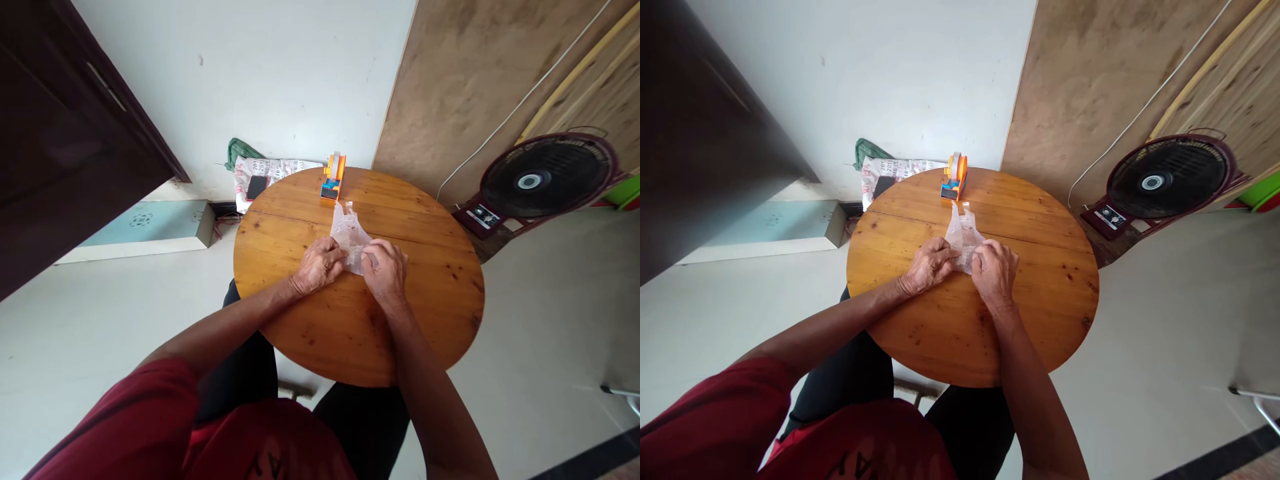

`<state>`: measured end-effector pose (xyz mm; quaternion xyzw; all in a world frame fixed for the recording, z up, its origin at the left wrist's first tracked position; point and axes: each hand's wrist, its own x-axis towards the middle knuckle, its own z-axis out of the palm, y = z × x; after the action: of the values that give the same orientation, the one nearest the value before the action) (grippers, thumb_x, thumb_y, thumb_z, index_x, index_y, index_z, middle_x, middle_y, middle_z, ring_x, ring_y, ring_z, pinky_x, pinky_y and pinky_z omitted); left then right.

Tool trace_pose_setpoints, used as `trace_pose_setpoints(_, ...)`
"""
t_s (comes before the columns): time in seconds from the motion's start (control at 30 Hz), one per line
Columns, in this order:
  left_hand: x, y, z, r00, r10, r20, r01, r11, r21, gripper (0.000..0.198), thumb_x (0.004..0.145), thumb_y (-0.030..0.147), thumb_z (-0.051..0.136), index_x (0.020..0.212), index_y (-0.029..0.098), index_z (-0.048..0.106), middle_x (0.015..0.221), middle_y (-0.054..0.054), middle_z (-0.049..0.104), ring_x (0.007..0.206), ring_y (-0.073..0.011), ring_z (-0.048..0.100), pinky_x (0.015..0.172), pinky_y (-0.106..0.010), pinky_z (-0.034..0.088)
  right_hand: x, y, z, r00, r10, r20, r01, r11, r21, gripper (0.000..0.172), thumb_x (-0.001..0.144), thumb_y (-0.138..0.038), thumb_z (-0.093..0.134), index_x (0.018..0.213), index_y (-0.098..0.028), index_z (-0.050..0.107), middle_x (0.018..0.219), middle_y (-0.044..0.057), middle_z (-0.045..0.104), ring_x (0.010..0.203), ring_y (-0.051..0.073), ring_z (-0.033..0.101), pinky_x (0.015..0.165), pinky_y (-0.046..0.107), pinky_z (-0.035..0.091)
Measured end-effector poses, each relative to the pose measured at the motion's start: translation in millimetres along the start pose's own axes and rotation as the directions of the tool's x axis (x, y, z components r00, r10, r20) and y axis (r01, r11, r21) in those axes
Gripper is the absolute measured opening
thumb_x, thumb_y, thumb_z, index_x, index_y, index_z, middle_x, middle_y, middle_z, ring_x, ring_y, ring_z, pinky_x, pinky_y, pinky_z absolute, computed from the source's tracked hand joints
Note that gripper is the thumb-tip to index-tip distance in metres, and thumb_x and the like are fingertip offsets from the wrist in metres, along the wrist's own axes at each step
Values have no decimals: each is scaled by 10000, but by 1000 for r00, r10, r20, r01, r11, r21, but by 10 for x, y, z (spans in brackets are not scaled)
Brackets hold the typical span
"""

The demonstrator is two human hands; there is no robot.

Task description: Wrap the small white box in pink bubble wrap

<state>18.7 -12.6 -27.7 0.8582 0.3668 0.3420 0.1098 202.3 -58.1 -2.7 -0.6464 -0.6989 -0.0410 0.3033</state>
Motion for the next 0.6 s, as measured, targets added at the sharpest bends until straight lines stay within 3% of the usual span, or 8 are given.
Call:
trace_pose_setpoints(0.07,-21,-29,50,997,42,-59,-40,998,41,255,879,240,520,1016,199,731,990,-98,633,899,-215,577,799,-368,483,4,49,15,997,79,-16,-79,997,18,174,863,-256,530,952,-207,671,1235,105,650,1129,274,568,957,406,371)
trace_pose_setpoints(0.17,-23,-51,74,990,101,-99,-93,992,82,232,862,227,534,994,216,726,1045,-92,637,916,-219,556,804,-382,478,10,98,47,983,183,-4,-183,980,74,391,831,-299,547,1199,-180,603,1313,152,610,1174,302,561,962,432,411)
trace_pose_setpoints(0.3,-12,-52,65,982,153,-108,-144,986,86,245,868,222,530,1014,183,723,1066,-100,653,969,-235,536,836,-388,467,30,122,63,932,333,142,-346,935,81,658,810,-386,597,1404,-139,461,1196,159,687,1050,318,640,907,440,468)
trace_pose_setpoints(0.43,-3,-50,69,985,153,-74,-149,987,58,259,865,202,520,1028,180,719,1086,-100,647,991,-233,521,887,-387,470,56,113,74,891,407,202,-424,904,52,639,824,-440,602,1384,-150,502,1031,135,741,949,311,680,836,404,499)
trace_pose_setpoints(0.6,2,-57,84,984,172,-39,-169,984,58,311,861,193,510,1088,192,723,1113,-111,622,997,-246,495,890,-405,465,78,81,124,885,403,235,-421,907,29,483,800,-376,633,1251,-203,612,1070,109,746,950,282,680,795,358,496)
